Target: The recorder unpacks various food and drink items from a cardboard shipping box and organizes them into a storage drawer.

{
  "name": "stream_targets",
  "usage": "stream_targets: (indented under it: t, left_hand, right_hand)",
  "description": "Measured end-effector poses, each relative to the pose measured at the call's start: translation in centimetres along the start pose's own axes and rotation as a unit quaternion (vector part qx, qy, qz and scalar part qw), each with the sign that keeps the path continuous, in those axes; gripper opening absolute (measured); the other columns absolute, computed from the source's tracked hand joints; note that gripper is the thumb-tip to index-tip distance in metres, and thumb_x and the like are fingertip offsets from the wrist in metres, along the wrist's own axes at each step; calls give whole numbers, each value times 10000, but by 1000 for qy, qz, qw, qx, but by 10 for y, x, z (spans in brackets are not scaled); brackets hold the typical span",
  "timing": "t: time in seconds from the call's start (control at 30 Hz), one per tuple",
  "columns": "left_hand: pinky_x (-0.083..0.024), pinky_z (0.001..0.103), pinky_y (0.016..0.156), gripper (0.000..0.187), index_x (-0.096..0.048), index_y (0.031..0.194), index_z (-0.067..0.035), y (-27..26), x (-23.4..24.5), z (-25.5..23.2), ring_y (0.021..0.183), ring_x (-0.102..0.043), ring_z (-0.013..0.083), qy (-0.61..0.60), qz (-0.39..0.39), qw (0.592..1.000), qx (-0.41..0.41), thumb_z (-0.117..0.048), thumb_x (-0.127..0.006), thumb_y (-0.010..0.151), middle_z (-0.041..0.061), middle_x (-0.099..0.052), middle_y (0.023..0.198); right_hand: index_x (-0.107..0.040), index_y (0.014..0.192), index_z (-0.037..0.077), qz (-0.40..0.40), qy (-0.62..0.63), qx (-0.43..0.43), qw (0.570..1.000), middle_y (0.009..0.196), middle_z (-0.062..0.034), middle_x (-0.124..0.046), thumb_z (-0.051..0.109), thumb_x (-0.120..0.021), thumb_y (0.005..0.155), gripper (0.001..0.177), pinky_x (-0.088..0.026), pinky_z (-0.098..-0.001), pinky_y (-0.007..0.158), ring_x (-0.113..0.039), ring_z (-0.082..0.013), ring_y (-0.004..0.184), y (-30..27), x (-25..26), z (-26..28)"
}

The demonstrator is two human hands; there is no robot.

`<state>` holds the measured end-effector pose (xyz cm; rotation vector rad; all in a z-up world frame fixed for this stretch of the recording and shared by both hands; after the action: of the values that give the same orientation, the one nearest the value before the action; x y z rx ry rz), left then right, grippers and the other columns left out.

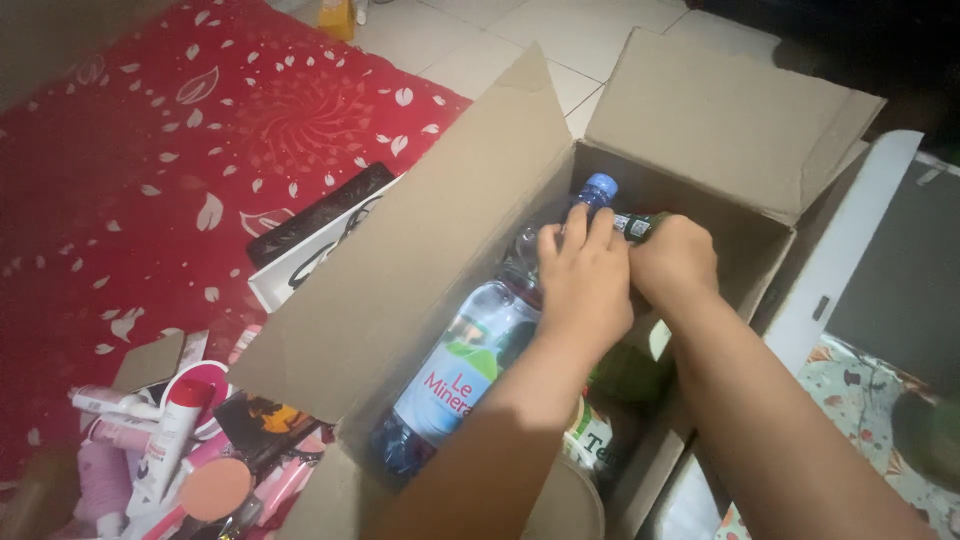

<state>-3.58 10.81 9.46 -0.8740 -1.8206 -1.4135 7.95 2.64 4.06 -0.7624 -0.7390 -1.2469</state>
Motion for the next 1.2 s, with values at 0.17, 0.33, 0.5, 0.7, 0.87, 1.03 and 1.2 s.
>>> stream_targets:
  t: [0.17,0.33,0.5,0.7,0.87,1.03,1.2]
  left_hand:
    - [-313,514,1120,355,-735,1057,-13,2,10,2,1395,-432,332,-18,21,1000,14,-135,-755,724,113,-566,1336]
    - [-276,521,1136,505,-687,1158,-18,2,2,2,1432,-369,334,18,55,998,16,-159,-775,681,127,-517,1411]
    - [-224,534,1158,711,-618,1269,14,0,-12,0,1464,-295,347,44,78,996,20,-172,-809,610,159,-449,1475]
    - [-191,595,1189,651,-615,1215,54,2,-7,-3,1462,-256,458,-78,71,994,34,-171,-804,633,257,-452,1447]
    - [-538,458,1010,442,-687,1145,41,9,-26,17,1177,-654,389,-313,147,934,93,-160,-716,752,253,-687,1207]
    - [-614,403,762,401,-731,1053,29,21,-21,53,822,-777,285,-454,173,853,191,-247,-761,764,212,-781,920]
    - [-631,366,658,362,-714,1051,15,15,-16,79,746,-761,228,-675,155,651,310,-162,-791,744,163,-774,933]
  right_hand:
    - [-752,1074,20,-37,-23,27,999,1081,-280,-709,351,-785,810,425,-553,-503,888,-680,-464,1028,-26,26,20]
    - [-774,989,26,-36,-11,39,999,916,-244,-741,290,-739,842,304,-579,-489,836,-733,-424,896,-48,40,24]
    - [-776,904,0,-120,-60,126,983,863,-264,-707,229,-727,856,239,-569,-506,818,-704,-453,848,-60,60,30]
    - [-780,867,9,-114,-64,103,986,859,-280,-697,241,-734,833,239,-555,-528,800,-691,-469,839,-70,95,41]
    - [-774,853,19,-33,92,37,995,719,-125,-752,461,-805,851,443,-578,-388,702,-756,-242,704,-67,109,30]
    - [-728,1025,-26,-113,261,69,956,894,-108,-730,444,-790,901,490,-570,-357,770,-709,-203,820,-40,125,-2]
    - [-581,1310,-60,-25,420,85,903,1191,-119,-663,468,-800,880,715,-569,-346,938,-674,-184,1057,-19,92,-7]
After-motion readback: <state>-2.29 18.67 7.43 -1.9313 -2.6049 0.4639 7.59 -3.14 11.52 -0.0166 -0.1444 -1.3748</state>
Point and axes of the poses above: each hand's wrist, its own y-axis towards the middle knuckle, its own x-axis out of the back of the hand, z = x × y, the point moved 10 cm from there along y, towards the middle knuckle
